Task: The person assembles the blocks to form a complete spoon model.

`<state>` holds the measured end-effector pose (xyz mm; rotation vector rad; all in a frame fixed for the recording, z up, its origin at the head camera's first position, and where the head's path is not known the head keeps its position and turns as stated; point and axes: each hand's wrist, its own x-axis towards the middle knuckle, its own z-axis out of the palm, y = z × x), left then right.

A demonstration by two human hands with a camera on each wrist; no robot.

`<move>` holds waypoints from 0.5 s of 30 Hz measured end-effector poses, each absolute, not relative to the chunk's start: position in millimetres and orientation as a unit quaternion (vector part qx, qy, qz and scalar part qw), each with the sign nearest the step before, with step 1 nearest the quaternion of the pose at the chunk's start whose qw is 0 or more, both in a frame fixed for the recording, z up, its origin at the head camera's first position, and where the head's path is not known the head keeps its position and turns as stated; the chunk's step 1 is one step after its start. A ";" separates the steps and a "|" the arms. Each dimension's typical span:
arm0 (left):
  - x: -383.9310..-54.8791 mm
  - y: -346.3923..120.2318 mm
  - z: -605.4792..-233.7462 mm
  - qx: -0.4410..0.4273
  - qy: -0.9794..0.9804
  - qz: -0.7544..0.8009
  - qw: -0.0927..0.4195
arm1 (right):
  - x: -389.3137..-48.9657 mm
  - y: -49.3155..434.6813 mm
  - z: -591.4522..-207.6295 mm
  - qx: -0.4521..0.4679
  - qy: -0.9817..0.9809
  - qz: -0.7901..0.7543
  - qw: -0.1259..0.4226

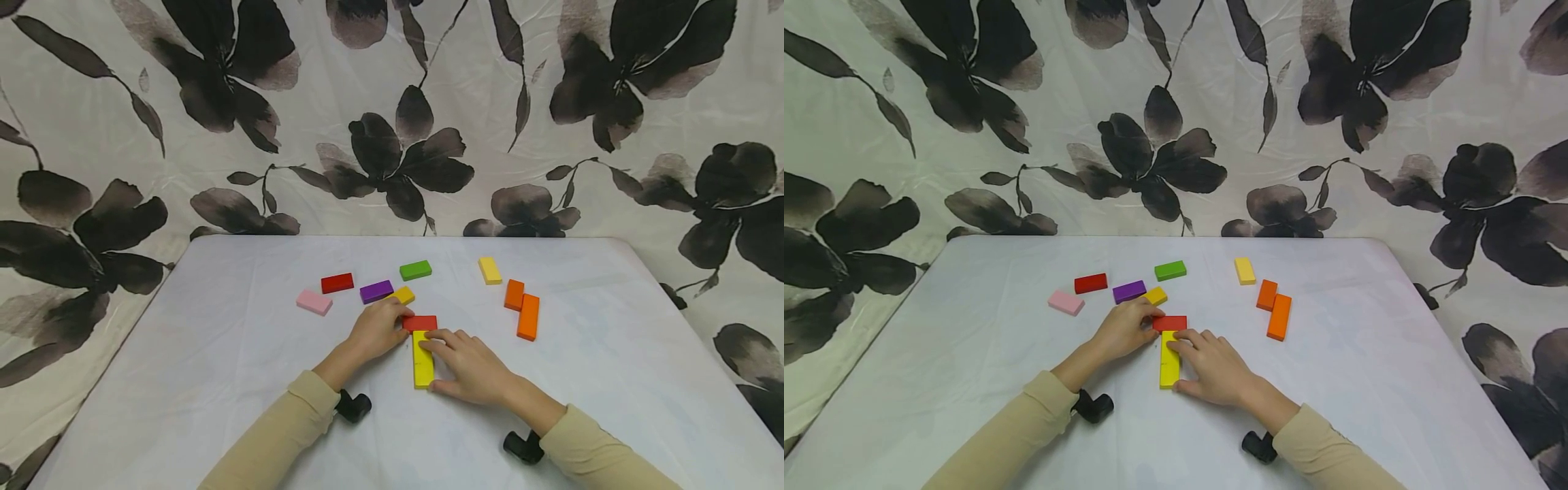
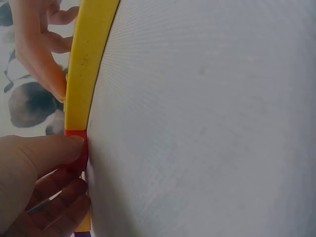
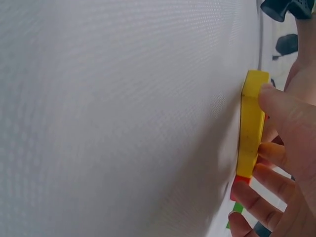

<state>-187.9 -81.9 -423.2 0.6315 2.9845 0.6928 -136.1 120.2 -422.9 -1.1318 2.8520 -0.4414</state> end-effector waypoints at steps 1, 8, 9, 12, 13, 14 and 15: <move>-187.9 -81.7 -423.0 0.201 0.954 0.222 0.007 | -135.9 120.4 -422.7 -0.365 0.919 -0.144 0.022; -188.5 -81.3 -421.4 0.199 0.955 0.219 0.015 | -135.6 125.2 -419.9 -0.357 0.919 -0.165 0.016; -188.5 -81.3 -421.3 0.199 0.955 0.220 0.016 | -136.1 126.4 -419.2 -0.354 0.920 -0.167 0.011; -188.6 -81.1 -420.8 0.196 0.955 0.222 0.019 | -139.0 131.1 -417.3 -0.343 0.922 -0.177 -0.006; -188.5 -80.9 -420.5 0.195 0.955 0.222 0.020 | -140.0 132.5 -416.5 -0.340 0.923 -0.180 -0.012; -188.5 -80.7 -420.1 0.194 0.955 0.224 0.021 | -141.1 134.1 -415.8 -0.337 0.924 -0.181 -0.019; -188.4 -80.4 -419.8 0.193 0.955 0.224 0.022 | -142.1 135.7 -415.0 -0.333 0.925 -0.183 -0.024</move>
